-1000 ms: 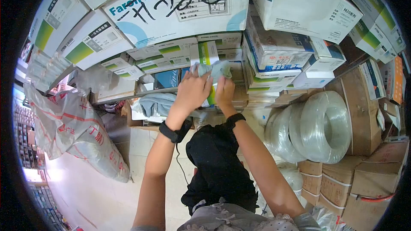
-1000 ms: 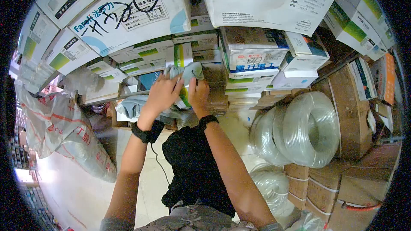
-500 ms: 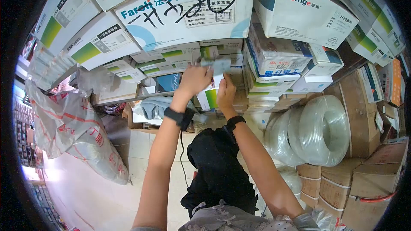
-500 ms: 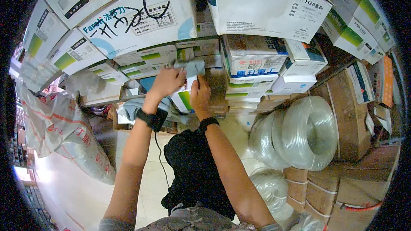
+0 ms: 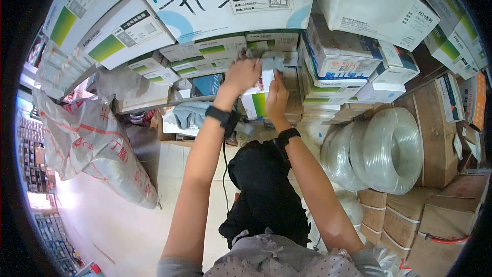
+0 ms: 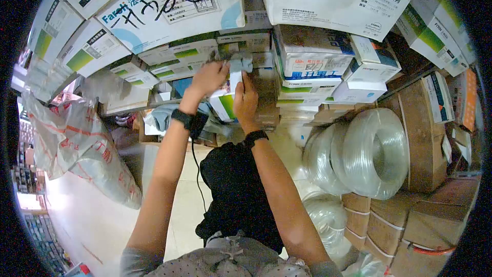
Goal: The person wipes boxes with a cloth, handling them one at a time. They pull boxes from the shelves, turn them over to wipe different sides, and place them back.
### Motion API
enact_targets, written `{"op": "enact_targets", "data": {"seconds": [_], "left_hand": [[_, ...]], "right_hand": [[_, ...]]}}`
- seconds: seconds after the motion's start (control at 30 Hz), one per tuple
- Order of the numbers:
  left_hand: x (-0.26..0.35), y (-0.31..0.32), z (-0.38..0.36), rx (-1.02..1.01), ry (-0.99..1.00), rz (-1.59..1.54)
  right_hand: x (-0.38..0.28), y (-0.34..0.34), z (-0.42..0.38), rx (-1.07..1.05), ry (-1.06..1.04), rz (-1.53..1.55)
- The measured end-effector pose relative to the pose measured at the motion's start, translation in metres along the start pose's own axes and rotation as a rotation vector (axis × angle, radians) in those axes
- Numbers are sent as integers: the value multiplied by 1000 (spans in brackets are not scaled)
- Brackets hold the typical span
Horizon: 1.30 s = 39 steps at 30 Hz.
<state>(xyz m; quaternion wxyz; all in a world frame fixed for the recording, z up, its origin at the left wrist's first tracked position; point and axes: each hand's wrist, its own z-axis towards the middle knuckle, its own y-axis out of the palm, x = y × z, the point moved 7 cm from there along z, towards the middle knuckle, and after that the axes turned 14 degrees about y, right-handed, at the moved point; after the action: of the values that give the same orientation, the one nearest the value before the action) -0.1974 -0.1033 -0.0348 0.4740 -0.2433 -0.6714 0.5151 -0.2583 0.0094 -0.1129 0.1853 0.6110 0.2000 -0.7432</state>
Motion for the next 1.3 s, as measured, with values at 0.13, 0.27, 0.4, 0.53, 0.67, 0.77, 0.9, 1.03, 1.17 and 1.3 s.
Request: {"op": "enact_targets", "data": {"seconds": [0.13, 0.27, 0.4, 0.53, 0.67, 0.77, 0.9, 1.03, 1.17, 1.3], "left_hand": [[-23, 6, 25, 314, 271, 147], [4, -11, 0, 189, 101, 70], [36, -8, -47, 199, 173, -11], [56, -3, -91, 390, 180, 55], [58, -3, -92, 445, 203, 99], [33, -1, -64, 441, 166, 43], [-4, -6, -12, 249, 30, 0], [-40, 0, 20, 397, 128, 85], [-21, -2, -7, 284, 103, -14], [23, -5, -66, 337, 250, -56]], "right_hand": [[-20, -6, -3, -52, -21, 10], [-14, -6, -1, -37, -67, 13], [22, 6, 7, -171, 77, -242], [2, -3, -3, 21, -131, -65], [3, -5, -7, -35, -136, -28], [7, -1, -1, -100, 23, -163], [-17, -5, -3, -46, -53, 18], [-16, -3, -1, -85, -63, 81], [-17, -4, 0, -33, -125, 17], [3, 2, 3, -177, 42, -125]]}}
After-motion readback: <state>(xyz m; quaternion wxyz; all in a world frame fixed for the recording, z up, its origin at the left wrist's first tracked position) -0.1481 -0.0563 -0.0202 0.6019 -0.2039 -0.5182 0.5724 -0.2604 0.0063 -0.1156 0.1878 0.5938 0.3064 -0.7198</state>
